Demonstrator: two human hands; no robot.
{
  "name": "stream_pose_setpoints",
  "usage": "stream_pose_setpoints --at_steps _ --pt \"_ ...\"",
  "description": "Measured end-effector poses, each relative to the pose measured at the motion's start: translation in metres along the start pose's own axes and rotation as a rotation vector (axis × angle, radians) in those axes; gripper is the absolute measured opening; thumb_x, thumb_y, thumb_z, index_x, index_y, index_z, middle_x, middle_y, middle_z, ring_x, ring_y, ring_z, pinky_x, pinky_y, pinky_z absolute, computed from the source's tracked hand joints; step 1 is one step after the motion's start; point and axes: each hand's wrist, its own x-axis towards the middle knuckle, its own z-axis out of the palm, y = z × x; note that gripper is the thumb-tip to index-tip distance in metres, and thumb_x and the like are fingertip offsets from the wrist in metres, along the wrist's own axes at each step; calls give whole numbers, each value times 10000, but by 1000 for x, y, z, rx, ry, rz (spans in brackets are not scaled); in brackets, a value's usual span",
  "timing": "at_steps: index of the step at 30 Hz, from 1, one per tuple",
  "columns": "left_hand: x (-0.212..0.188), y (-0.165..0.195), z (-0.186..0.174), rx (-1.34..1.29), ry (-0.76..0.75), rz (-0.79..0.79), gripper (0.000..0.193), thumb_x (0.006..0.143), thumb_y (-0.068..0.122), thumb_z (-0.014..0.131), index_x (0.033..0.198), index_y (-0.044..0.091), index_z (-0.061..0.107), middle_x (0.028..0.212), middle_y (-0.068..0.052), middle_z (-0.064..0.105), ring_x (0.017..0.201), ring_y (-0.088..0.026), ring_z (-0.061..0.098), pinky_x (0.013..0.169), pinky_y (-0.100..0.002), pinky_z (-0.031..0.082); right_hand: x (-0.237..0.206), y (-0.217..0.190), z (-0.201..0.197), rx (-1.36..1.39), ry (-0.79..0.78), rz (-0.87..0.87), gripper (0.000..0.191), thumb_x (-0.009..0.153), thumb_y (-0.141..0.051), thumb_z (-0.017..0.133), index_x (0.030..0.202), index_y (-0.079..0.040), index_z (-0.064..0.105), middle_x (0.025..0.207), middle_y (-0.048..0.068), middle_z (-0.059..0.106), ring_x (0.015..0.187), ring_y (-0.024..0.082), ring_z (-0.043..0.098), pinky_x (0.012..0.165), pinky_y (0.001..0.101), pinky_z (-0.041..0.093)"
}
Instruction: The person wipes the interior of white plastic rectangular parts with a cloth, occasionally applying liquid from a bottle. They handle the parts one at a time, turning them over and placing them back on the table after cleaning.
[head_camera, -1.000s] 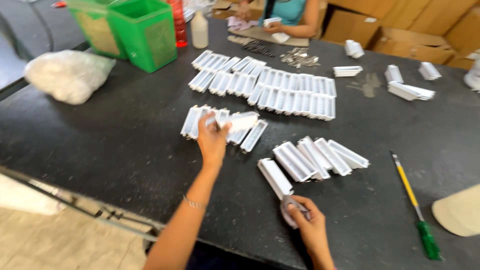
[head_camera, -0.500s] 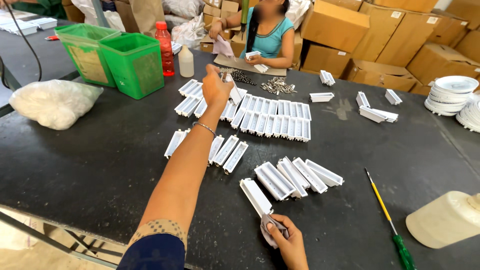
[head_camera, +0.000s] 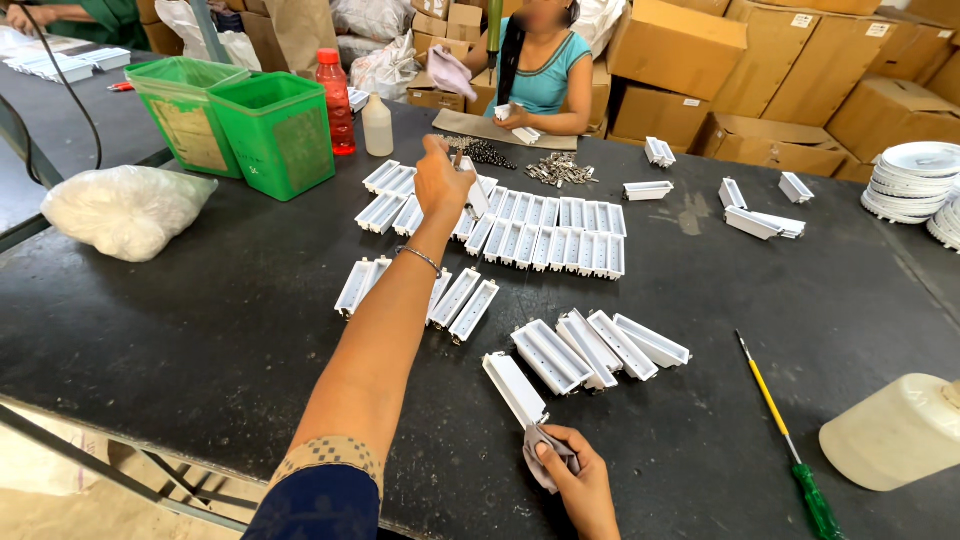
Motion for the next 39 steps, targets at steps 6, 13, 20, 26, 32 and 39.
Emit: stream_pose_setpoints --at_steps 6,13,20,26,32,39 --pt "-2 -3 -1 -5 5 18 615 690 120 879 1161 89 484 1050 -168 729 959 -390 717 818 -481 555 -4 -7 2 -29 18 21 296 874 -127 738 1144 -7 747 936 70 759 802 95 661 694 238 508" --pt "-3 -3 -3 -16 17 35 620 680 116 888 1150 79 484 1061 -167 728 962 -391 717 821 -481 554 -6 -11 5 -32 19 28 297 883 -143 737 1144 -4 751 922 59 754 775 86 637 667 231 483" --pt "0 -2 -1 3 11 20 630 687 125 898 1159 85 482 1052 -180 727 982 -402 709 831 -485 553 -5 -12 5 -29 19 38 294 890 -140 732 1150 -5 751 883 48 732 728 81 600 628 233 451" --pt "1 -2 -2 14 -7 23 632 701 129 890 1174 88 473 1038 -184 730 979 -403 713 836 -485 556 -7 -18 7 -62 33 54 288 888 -144 726 1143 -11 752 915 56 754 783 88 641 688 234 489" --pt "-3 -1 -8 28 1 21 640 706 128 894 1189 99 475 1025 -179 733 984 -399 709 837 -487 552 -11 -21 8 -53 31 53 291 885 -146 724 1143 -14 746 941 65 764 819 100 661 719 245 506" --pt "-6 -9 0 -58 53 104 582 750 50 825 1255 189 573 1049 -156 738 988 -388 700 822 -485 545 -10 -16 7 -84 48 88 293 883 -143 740 1144 -10 753 937 78 758 807 107 648 719 246 504"
